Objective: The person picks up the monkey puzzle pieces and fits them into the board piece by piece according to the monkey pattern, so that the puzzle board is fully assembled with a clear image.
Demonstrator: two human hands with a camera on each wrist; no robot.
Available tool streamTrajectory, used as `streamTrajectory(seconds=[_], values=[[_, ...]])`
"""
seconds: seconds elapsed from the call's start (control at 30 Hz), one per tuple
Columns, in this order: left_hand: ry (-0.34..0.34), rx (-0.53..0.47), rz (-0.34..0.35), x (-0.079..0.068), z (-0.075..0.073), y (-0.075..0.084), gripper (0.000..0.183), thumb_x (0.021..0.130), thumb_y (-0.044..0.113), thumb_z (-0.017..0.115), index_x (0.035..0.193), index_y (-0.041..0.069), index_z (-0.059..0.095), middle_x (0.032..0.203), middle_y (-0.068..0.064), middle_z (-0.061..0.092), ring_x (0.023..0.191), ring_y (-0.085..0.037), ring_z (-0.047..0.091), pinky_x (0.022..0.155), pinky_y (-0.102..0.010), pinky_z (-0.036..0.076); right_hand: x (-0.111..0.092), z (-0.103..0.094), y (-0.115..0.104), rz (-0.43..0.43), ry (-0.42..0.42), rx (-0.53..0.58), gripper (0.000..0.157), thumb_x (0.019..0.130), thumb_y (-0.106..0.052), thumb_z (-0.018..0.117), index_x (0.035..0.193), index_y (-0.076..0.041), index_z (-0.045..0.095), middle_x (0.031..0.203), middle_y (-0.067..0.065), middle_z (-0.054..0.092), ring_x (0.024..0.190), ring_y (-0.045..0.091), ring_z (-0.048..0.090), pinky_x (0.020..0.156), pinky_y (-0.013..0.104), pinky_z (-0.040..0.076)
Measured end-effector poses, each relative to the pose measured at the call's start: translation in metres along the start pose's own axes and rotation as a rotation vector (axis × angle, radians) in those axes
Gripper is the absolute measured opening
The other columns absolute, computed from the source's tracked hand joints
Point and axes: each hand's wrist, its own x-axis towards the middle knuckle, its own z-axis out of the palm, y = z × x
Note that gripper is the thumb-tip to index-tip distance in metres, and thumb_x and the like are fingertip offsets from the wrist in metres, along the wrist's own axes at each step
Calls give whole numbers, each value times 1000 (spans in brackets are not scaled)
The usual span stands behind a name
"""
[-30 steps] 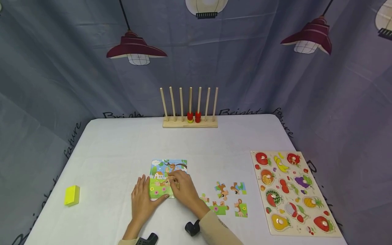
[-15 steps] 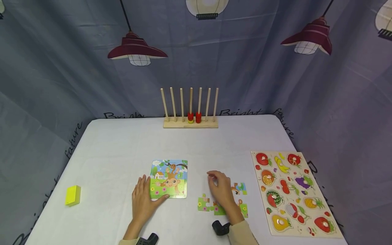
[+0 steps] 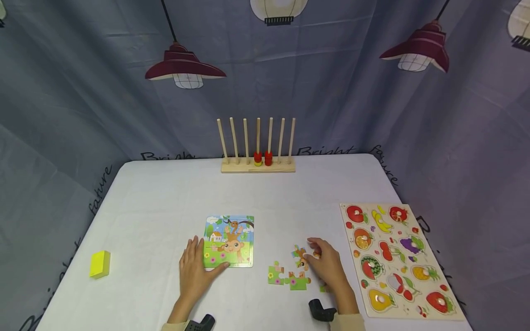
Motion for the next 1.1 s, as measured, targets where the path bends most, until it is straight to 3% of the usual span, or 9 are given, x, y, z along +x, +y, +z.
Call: streamTrajectory(seconds=[0.13, 0.33, 0.5, 0.63, 0.77, 1.1], values=[[-20, -5, -16, 0, -1, 0, 108, 59, 69, 67, 137, 1, 36, 145, -19, 31, 137, -34, 20, 109, -49, 15, -3, -1, 2, -17, -29, -19, 52, 76, -15, 71, 123, -7, 52, 111, 13, 61, 103, 28, 56, 89, 47, 43], [-49, -8, -32, 0, -3, 1, 107, 61, 70, 65, 137, 1, 35, 146, -18, 29, 139, -33, 17, 110, -48, 13, -5, 3, 2, -33, -64, -73, 61, 70, -18, 76, 125, -4, 51, 105, 11, 56, 92, 20, 53, 81, 38, 46], [-52, -8, -35, 1, -3, 1, 108, 61, 71, 64, 138, 2, 34, 147, -17, 28, 139, -32, 17, 110, -48, 12, -7, 8, -2, -19, -57, -134, 67, 70, -23, 76, 127, -5, 48, 105, 11, 54, 91, 20, 52, 80, 39, 45], [-54, -8, -37, 1, -3, 1, 108, 61, 71, 65, 138, 2, 34, 147, -18, 28, 139, -32, 17, 110, -48, 12, -8, 12, -8, -4, -47, -168, 68, 70, -22, 76, 129, -4, 46, 98, 10, 52, 79, 16, 47, 67, 31, 41], [-46, -4, -32, 1, -3, 2, 107, 61, 70, 65, 138, 2, 34, 146, -18, 28, 139, -33, 17, 110, -49, 13, -9, 14, -16, 39, -43, -142, 66, 70, -17, 75, 128, -3, 46, 88, 6, 49, 73, 14, 42, 59, 25, 33], [-24, -1, -18, 1, -2, 2, 107, 59, 69, 67, 135, 0, 37, 144, -20, 31, 137, -35, 21, 108, -50, 16, -10, 14, -16, 89, -25, -52, 60, 69, -12, 75, 123, 0, 51, 81, 5, 47, 70, 14, 41, 56, 22, 31]])
